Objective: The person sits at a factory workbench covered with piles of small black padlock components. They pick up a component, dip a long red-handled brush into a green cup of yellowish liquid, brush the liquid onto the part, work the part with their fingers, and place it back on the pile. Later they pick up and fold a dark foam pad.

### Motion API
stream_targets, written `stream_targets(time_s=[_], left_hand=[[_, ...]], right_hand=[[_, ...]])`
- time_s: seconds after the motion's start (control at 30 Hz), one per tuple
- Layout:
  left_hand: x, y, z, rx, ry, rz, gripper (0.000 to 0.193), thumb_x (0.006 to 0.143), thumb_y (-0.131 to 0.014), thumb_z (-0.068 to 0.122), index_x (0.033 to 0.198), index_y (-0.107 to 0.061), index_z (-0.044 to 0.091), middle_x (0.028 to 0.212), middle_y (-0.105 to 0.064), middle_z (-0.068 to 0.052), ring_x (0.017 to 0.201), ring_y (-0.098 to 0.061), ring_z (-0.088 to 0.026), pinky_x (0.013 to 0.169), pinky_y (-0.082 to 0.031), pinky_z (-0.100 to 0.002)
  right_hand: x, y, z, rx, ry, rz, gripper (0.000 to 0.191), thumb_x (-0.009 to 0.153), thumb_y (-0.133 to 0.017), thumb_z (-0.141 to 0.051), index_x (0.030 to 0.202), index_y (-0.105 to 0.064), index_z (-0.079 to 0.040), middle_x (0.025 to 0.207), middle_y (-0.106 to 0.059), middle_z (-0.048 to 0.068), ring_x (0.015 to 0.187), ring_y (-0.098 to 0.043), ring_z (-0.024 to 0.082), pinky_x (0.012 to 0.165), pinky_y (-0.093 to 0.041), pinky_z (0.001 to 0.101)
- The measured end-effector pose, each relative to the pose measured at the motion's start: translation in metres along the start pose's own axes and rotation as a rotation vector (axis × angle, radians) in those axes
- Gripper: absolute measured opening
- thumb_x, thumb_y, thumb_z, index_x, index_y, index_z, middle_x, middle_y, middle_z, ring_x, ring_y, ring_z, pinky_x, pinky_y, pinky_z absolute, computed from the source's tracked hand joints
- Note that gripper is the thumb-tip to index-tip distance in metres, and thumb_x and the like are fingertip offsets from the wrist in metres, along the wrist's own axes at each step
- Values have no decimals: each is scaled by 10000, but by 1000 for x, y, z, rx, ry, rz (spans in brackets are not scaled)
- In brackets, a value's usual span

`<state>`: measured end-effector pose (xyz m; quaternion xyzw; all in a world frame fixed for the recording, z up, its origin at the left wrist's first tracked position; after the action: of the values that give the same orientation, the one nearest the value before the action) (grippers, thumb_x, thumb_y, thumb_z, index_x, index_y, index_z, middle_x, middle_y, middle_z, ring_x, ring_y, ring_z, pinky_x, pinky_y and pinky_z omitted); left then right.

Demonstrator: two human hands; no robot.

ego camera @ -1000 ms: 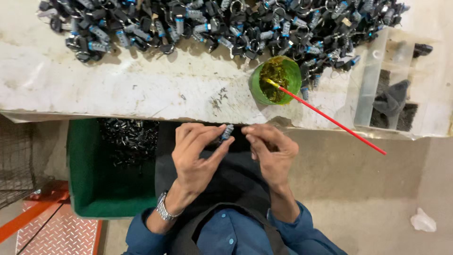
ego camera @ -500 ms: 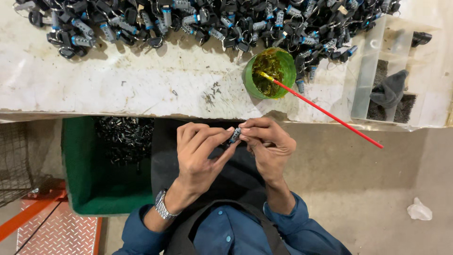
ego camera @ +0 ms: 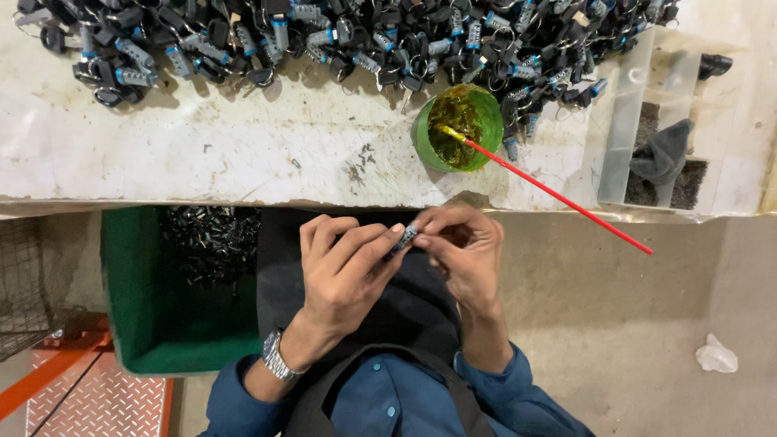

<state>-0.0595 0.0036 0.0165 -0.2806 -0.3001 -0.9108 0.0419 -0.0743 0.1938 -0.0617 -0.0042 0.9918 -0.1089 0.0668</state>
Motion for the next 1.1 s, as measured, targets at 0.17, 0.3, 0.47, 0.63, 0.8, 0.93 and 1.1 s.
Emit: stream_targets(time_s=[0.17,0.3,0.47,0.63,0.8,0.93,1.1], left_hand=[[3,3,-5,-78,73,20,369,799,-905,98,1132,-751,55,982,-722,-12,894,-620,-213,864,-450,-384],[4,-1,-6,-175,153,26,370,834,-853,3,1183,-731,18,1031,-736,-67,980,-670,-244,873,-528,-354],[5,1,-7,-204,238,69,356,836,-846,-10,1174,-738,23,1041,-719,-116,988,-666,-252,850,-563,-326],[7,4,-8,-164,250,85,365,798,-861,2,1145,-751,29,998,-714,-89,992,-651,-246,875,-535,-344],[8,8,-12,-128,241,98,344,796,-876,34,1119,-761,38,958,-710,-71,956,-637,-228,878,-490,-353],[9,4,-17,-141,230,91,343,792,-888,58,1112,-766,47,934,-709,-52,936,-633,-212,888,-474,-352],[8,2,-15,-134,187,88,355,786,-896,65,1113,-759,52,940,-720,-33,945,-638,-213,906,-463,-366]], right_hand=[[8,39,-36,117,148,359,212,977,-585,-97,1181,-641,-92,909,-732,150,489,-495,51,390,-336,173],[5,40,-73,-282,405,317,201,1150,-525,-159,1171,-642,4,1033,-739,197,593,-518,87,531,-392,229],[-4,50,-89,-219,553,390,250,1138,-505,-195,1124,-644,12,923,-735,193,508,-496,76,458,-353,187],[0,39,-87,-443,530,370,305,1178,-528,-232,1126,-628,52,938,-712,224,563,-502,115,511,-368,227],[-13,55,-84,-91,562,478,283,1141,-570,-236,1081,-639,31,829,-692,193,494,-498,131,443,-359,244],[-19,57,-55,187,305,376,284,1114,-577,-245,1068,-631,30,856,-690,193,508,-485,147,465,-360,262],[-22,54,-31,366,220,323,290,1132,-578,-240,1085,-626,41,889,-685,195,503,-469,150,478,-366,267]])
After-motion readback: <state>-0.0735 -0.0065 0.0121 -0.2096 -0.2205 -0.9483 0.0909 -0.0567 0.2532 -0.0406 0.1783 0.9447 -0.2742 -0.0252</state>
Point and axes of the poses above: each hand's wrist, its own x-axis towards the middle knuckle, its own y-axis out of the back of the hand, z = x × y, the point moved 7 cm from there along x, towards the middle knuckle
